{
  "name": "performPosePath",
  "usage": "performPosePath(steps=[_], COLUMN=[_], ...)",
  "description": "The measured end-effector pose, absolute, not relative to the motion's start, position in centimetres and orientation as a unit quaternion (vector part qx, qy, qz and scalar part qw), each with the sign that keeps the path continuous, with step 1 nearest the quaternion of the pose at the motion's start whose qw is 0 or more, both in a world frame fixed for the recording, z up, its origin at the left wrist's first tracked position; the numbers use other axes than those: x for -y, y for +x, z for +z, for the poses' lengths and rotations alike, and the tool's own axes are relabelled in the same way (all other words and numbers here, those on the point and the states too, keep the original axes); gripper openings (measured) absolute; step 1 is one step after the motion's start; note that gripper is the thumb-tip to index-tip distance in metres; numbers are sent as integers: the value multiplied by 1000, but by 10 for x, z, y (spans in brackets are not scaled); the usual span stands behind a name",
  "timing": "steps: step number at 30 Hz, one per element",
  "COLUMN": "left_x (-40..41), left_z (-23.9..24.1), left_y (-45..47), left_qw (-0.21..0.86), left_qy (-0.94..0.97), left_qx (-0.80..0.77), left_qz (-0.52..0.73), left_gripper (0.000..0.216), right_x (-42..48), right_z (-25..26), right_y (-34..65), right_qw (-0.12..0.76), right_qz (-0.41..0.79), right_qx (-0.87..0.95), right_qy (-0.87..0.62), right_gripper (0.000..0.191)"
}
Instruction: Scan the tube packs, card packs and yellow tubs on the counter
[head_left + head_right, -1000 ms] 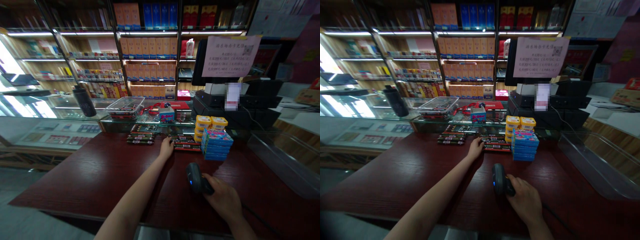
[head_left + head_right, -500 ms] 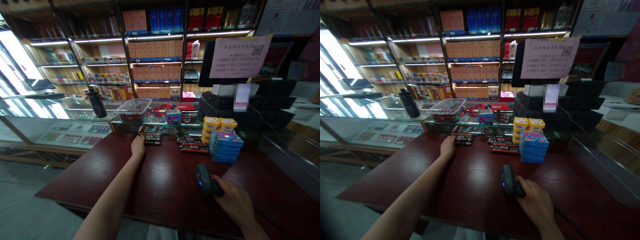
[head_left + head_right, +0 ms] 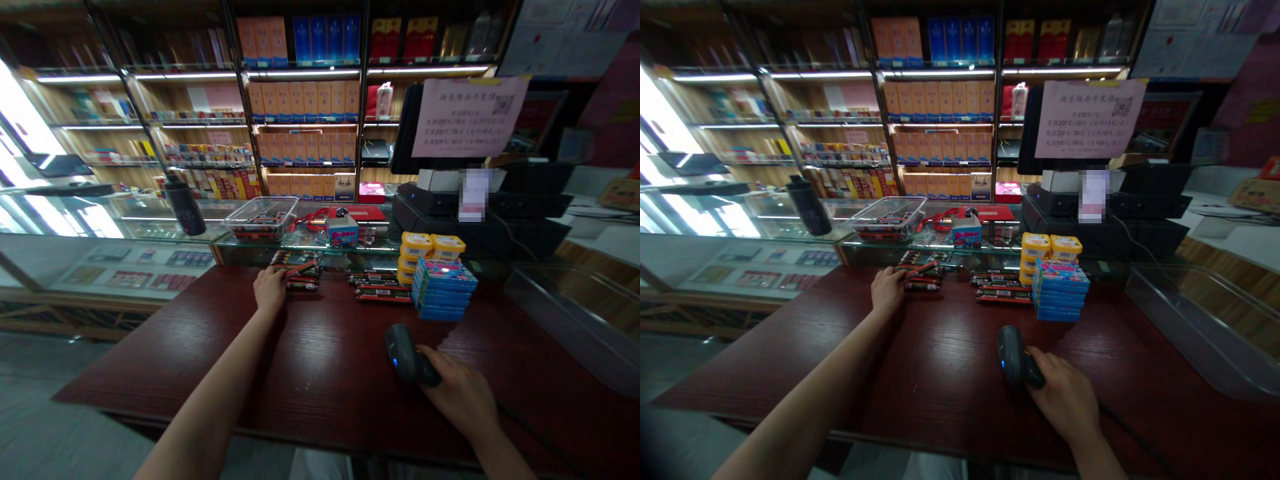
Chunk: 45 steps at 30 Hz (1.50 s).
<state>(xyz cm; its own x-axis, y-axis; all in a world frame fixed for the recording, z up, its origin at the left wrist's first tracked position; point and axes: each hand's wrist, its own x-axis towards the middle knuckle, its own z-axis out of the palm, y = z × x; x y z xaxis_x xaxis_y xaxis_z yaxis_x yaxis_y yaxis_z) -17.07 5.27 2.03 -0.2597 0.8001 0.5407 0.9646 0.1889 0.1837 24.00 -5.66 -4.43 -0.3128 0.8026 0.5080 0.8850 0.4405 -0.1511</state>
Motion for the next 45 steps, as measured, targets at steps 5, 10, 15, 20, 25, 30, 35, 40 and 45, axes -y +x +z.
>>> performPosePath(steps=[5, 10, 15, 20, 25, 30, 35, 40, 45], left_x=[-47, -34, -23, -16, -14, -14, -15, -14, -12], left_z=[15, -13, -36, -34, -32, -34, -33, -33, -33], left_y=[-118, -69, -50, -44, -42, -42, -41, -42, -43], left_qw=[3, -131, -116, -86, -90, -74, -77, -80, -82], left_qy=[-624, -627, -628, -632, -636, -640, -633, -632, -632], left_qx=[703, 641, 654, 658, 652, 652, 660, 652, 646], left_qz=[-342, -423, -406, -400, -402, -400, -397, -411, -421], left_gripper=[20, 19, 23, 21, 22, 24, 22, 24, 23], right_x=[58, 59, 60, 67, 76, 78, 77, 80, 79], right_z=[-42, -43, -36, -7, 13, 13, 15, 19, 23], right_y=[240, 242, 241, 229, 208, 195, 194, 194, 201], right_qw=[265, 259, 273, 269, 351, 392, 374, 381, 341], right_qz=[-68, -60, -32, 118, 291, 363, 401, 387, 292], right_qx=[811, 811, 805, 783, 733, 690, 676, 687, 735], right_qy=[-517, -521, -526, -549, -505, -487, -492, -482, -508], right_gripper=[33, 35, 34, 30, 34, 38, 36, 33, 29])
